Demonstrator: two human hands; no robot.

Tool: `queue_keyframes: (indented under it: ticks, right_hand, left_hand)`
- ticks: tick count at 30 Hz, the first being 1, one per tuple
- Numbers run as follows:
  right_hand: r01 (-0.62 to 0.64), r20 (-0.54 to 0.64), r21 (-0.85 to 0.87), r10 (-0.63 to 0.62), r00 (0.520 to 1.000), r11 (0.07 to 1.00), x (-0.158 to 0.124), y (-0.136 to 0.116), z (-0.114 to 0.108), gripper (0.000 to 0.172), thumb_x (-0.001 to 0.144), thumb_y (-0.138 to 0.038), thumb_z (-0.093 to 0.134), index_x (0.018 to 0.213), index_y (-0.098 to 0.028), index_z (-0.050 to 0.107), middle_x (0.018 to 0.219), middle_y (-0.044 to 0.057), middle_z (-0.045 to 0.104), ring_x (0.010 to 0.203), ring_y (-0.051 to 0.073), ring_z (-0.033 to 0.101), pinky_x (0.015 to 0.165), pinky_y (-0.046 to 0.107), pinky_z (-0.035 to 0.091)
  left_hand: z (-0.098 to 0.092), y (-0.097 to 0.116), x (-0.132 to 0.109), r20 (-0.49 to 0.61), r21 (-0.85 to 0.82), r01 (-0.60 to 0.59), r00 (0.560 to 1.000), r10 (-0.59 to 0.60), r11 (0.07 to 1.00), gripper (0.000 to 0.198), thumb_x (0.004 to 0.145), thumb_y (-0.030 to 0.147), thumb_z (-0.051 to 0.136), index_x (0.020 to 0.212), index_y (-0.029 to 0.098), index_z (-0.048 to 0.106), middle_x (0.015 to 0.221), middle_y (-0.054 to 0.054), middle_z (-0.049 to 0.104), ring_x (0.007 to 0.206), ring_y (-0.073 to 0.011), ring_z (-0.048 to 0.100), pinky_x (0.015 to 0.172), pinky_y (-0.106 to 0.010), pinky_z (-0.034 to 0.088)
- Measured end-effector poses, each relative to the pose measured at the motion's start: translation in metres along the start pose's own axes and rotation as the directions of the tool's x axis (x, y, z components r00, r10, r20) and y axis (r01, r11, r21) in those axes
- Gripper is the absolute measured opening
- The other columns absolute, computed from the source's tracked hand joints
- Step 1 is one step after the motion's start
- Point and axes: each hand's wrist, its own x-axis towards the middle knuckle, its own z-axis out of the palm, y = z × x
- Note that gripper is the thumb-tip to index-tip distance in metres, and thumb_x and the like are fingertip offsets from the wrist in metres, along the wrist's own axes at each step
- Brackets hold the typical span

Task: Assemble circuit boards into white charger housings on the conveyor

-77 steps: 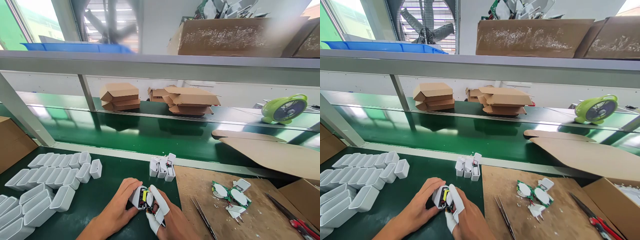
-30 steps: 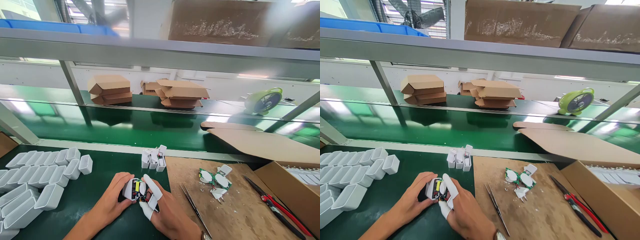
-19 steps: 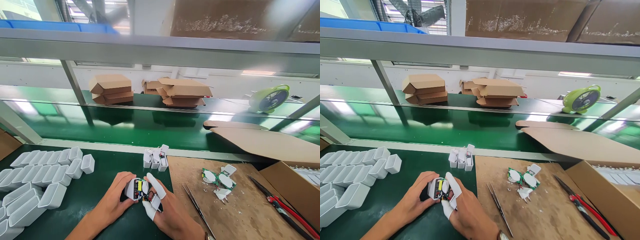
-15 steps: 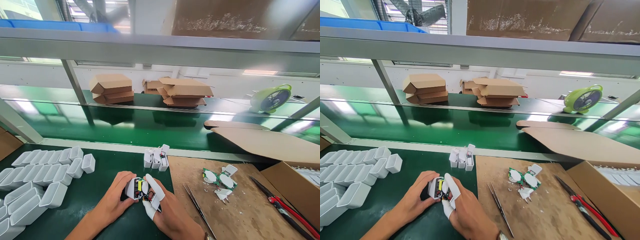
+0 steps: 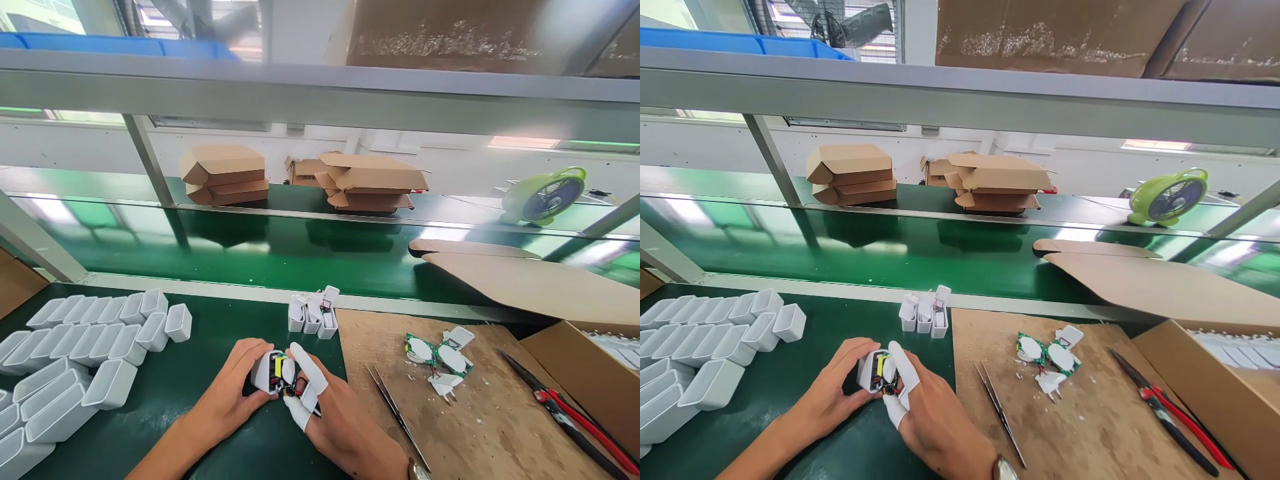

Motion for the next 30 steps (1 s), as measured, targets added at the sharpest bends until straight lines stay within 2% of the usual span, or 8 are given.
queue_keyframes:
  ticks: [3,6,11,20,24,27,30]
  right_hand:
    - [0.007,-0.004,0.007,-0.007,1.0,1.0,0.0,0.002,0.0,0.07,0.095,-0.016,0.049,0.16,-0.02,0.024,0.096,0.006,0.066,0.072,0.02,0.066,0.073,0.033,0.059]
    - [-0.005,0.013,0.007,0.005,1.0,1.0,0.0,0.001,-0.002,0.069,0.095,-0.017,0.051,0.16,-0.02,0.026,0.104,0.009,0.069,0.077,0.021,0.068,0.076,0.033,0.06]
    - [-0.063,0.029,-0.004,0.063,0.998,0.998,-0.001,-0.001,-0.005,0.069,0.094,-0.017,0.054,0.159,-0.018,0.03,0.1,0.008,0.071,0.079,0.022,0.071,0.079,0.033,0.06]
    - [0.019,0.037,-0.019,-0.018,0.999,1.0,0.0,0.001,-0.005,0.073,0.092,-0.011,0.05,0.16,-0.018,0.027,0.116,0.012,0.069,0.085,0.023,0.072,0.079,0.033,0.061]
    - [0.008,0.061,-0.041,-0.006,0.998,0.999,-0.001,0.002,-0.001,0.076,0.088,-0.007,0.053,0.16,-0.019,0.03,0.125,0.012,0.069,0.097,0.024,0.073,0.086,0.033,0.06]
    - [0.057,0.021,-0.068,-0.055,0.998,0.996,-0.003,0.003,0.004,0.076,0.089,-0.011,0.059,0.159,-0.019,0.031,0.13,0.014,0.068,0.107,0.027,0.071,0.091,0.038,0.06]
    - [0.1,-0.092,-0.025,-0.102,0.991,0.995,-0.002,0.004,0.003,0.072,0.091,-0.025,0.069,0.156,-0.02,0.037,0.121,0.013,0.071,0.103,0.028,0.071,0.088,0.04,0.062]
  left_hand:
    - [0.001,-0.001,0.0,-0.003,-0.004,-0.003,1.0,0.003,1.0,0.061,0.091,0.02,0.076,0.143,0.035,0.046,0.137,-0.01,0.058,0.128,-0.0307,0.058,0.109,-0.05,0.053]
    - [0.002,-0.002,-0.001,-0.004,-0.01,-0.006,1.0,0.006,1.0,0.06,0.092,0.021,0.075,0.143,0.035,0.046,0.137,-0.011,0.058,0.128,-0.0312,0.058,0.109,-0.05,0.053]
    - [0.002,0.001,0.0,-0.01,-0.022,0.013,1.0,-0.013,1.0,0.058,0.092,0.025,0.077,0.142,0.033,0.049,0.137,-0.01,0.06,0.127,-0.031,0.06,0.109,-0.05,0.054]
    - [0.0,0.002,0.001,-0.02,-0.028,0.012,1.0,-0.012,1.0,0.057,0.091,0.027,0.077,0.141,0.033,0.051,0.136,-0.009,0.061,0.126,-0.0299,0.061,0.108,-0.047,0.055]
    - [0.003,0.004,0.001,0.018,-0.059,0.024,1.0,-0.023,0.998,0.058,0.091,0.021,0.075,0.141,0.033,0.049,0.138,-0.009,0.056,0.128,-0.0297,0.058,0.109,-0.046,0.053]
    - [0.004,0.011,0.003,0.058,-0.091,0.049,0.997,-0.044,0.995,0.057,0.088,0.01,0.069,0.138,0.03,0.051,0.133,-0.009,0.054,0.124,-0.028,0.059,0.105,-0.042,0.055]
    - [0.002,0.017,0.005,0.144,-0.159,0.068,0.989,-0.045,0.985,0.056,0.087,0.012,0.07,0.138,0.03,0.053,0.127,-0.007,0.057,0.115,-0.0255,0.062,0.098,-0.038,0.057]
